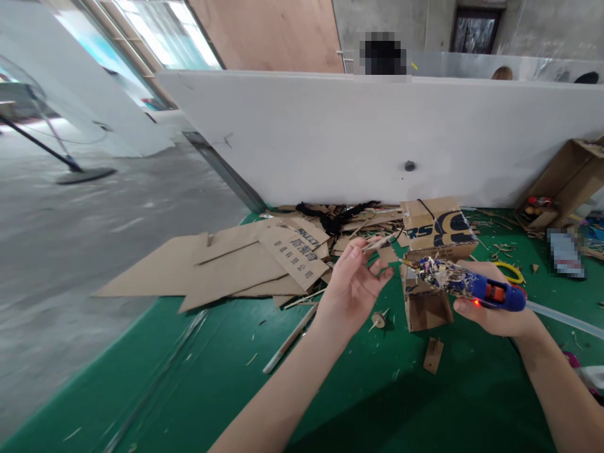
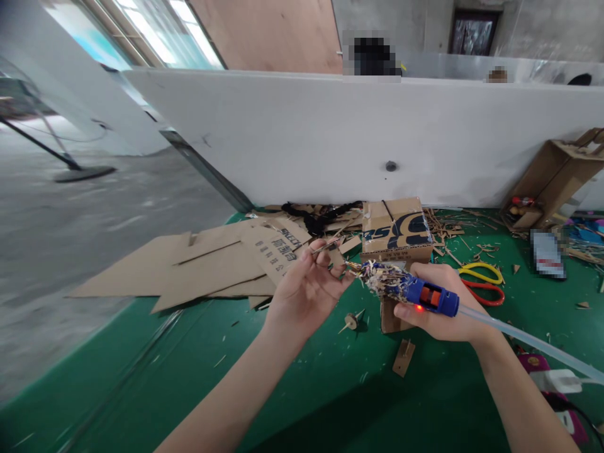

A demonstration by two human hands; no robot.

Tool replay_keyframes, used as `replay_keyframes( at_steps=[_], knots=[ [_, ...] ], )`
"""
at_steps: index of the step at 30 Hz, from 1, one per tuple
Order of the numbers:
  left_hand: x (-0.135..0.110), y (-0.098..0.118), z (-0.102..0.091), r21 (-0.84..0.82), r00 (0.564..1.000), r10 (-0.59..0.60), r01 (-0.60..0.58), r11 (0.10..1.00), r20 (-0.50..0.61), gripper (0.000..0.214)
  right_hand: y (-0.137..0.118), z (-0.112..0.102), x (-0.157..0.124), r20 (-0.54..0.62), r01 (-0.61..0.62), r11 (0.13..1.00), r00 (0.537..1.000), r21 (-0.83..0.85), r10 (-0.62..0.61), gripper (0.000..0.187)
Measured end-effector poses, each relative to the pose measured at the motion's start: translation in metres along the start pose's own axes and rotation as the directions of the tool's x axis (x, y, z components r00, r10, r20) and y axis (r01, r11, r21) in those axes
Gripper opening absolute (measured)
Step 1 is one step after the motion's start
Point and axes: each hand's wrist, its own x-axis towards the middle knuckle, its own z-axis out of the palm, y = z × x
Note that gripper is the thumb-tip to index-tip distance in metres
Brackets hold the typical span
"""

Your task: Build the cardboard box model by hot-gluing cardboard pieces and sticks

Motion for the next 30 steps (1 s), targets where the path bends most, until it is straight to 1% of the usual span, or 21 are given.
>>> replay_keyframes(
  at_steps=[6,14,21,25,30],
  knots=[
    [0.0005,-0.0001,-0.0013,-0.002,1.000,0.008,-0.008,1.000,0.015,0.013,-0.0020,-0.0002,0.0006,-0.001,-0.003,1.000,1.000,-0.001,0.003,0.036],
    [-0.0013,-0.0003,0.0015,-0.016,1.000,-0.002,0.003,1.000,0.019,0.013,-0.0014,-0.0013,-0.0009,-0.003,-0.016,1.000,1.000,0.001,0.016,0.037],
    [-0.0015,-0.0020,0.0013,-0.013,1.000,-0.010,0.010,1.000,0.023,0.020,-0.0036,-0.0023,-0.0011,-0.014,-0.002,1.000,1.000,-0.025,0.002,0.037],
    [-0.0026,-0.0015,0.0034,-0.009,1.000,-0.012,0.012,1.000,0.012,0.023,-0.0032,-0.0025,-0.0013,-0.013,-0.003,0.999,1.000,-0.037,0.003,0.038],
    [-0.0030,-0.0013,0.0052,0.007,1.000,-0.010,0.010,1.000,-0.006,0.021,-0.0043,-0.0028,-0.0013,-0.024,0.013,0.999,1.000,-0.039,-0.014,0.036]
  ],
)
